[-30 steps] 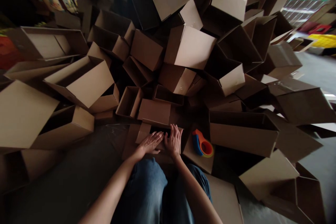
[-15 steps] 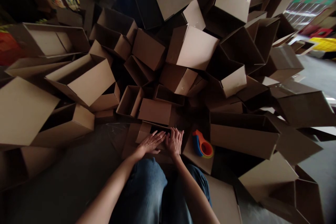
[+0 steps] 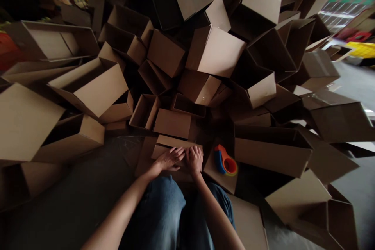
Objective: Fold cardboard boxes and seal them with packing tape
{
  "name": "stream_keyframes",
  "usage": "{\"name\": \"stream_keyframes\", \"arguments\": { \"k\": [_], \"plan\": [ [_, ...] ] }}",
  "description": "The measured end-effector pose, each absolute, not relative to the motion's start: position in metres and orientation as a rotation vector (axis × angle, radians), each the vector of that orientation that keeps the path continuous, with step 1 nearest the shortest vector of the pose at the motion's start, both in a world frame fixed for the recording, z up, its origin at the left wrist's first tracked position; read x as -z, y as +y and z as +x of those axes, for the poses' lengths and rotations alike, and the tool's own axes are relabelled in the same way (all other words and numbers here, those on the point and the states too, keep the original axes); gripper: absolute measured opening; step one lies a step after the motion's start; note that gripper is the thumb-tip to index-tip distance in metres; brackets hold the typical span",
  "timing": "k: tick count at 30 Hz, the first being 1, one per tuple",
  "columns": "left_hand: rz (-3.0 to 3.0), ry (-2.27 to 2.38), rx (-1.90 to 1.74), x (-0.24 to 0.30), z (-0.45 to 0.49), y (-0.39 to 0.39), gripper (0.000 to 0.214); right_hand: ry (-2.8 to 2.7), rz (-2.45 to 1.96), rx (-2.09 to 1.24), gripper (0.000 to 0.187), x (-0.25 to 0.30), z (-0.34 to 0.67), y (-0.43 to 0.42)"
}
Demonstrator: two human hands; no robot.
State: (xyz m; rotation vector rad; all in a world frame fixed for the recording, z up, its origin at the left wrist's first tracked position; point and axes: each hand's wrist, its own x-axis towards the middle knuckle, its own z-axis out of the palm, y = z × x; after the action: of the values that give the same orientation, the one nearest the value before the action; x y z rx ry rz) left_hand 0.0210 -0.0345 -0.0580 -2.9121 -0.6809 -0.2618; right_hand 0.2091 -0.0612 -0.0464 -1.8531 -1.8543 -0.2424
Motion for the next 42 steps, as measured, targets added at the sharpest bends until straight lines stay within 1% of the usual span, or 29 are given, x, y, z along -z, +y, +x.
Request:
{"name": "stream_keyframes", "arguments": {
  "k": [5,10,13,15,17,19,22,26,38,40,42],
  "plan": [
    [-2.889,-0.905,0.312,0.054,0.026,-0.036,0.096,-1.879,-1.858,0.177,0.038,0.045,0.209,-0.063],
    [-2.98,-1.018,0.259,0.052,0.03,-0.033,0.105,-1.875,-1.93,0.129,0.036,0.038,0.207,-0.06],
    [-3.041,-1.08,0.171,0.052,0.032,-0.031,0.103,-1.868,-1.955,0.107,0.037,0.037,0.206,-0.056],
    [-3.072,-1.111,0.141,0.052,0.033,-0.03,0.1,-1.883,-1.947,0.089,0.044,0.037,0.206,-0.054],
    [-3.088,-1.114,0.184,0.051,0.033,-0.03,0.1,-1.933,-1.956,0.035,0.052,0.038,0.206,-0.053],
    [-3.091,-1.095,0.265,0.05,0.034,-0.029,0.1,-1.996,-2.002,-0.051,0.056,0.04,0.207,-0.051],
    [-3.088,-1.072,0.34,0.049,0.035,-0.029,0.098,-2.055,-2.078,-0.137,0.057,0.041,0.207,-0.048],
    [-3.093,-1.058,0.365,0.051,0.036,-0.028,0.097,-2.091,-2.125,-0.159,0.058,0.04,0.208,-0.044],
    [-3.138,-1.131,0.325,0.046,0.044,-0.02,0.1,-2.115,-2.135,-0.222,0.056,0.033,0.21,-0.036],
    [-3.158,-1.133,0.362,0.045,0.043,-0.022,0.098,-2.104,-2.141,-0.216,0.055,0.032,0.209,-0.038],
    [-3.163,-1.139,0.46,0.044,0.041,-0.026,0.09,-2.092,-2.142,-0.203,0.055,0.032,0.208,-0.041]
  ]
}}
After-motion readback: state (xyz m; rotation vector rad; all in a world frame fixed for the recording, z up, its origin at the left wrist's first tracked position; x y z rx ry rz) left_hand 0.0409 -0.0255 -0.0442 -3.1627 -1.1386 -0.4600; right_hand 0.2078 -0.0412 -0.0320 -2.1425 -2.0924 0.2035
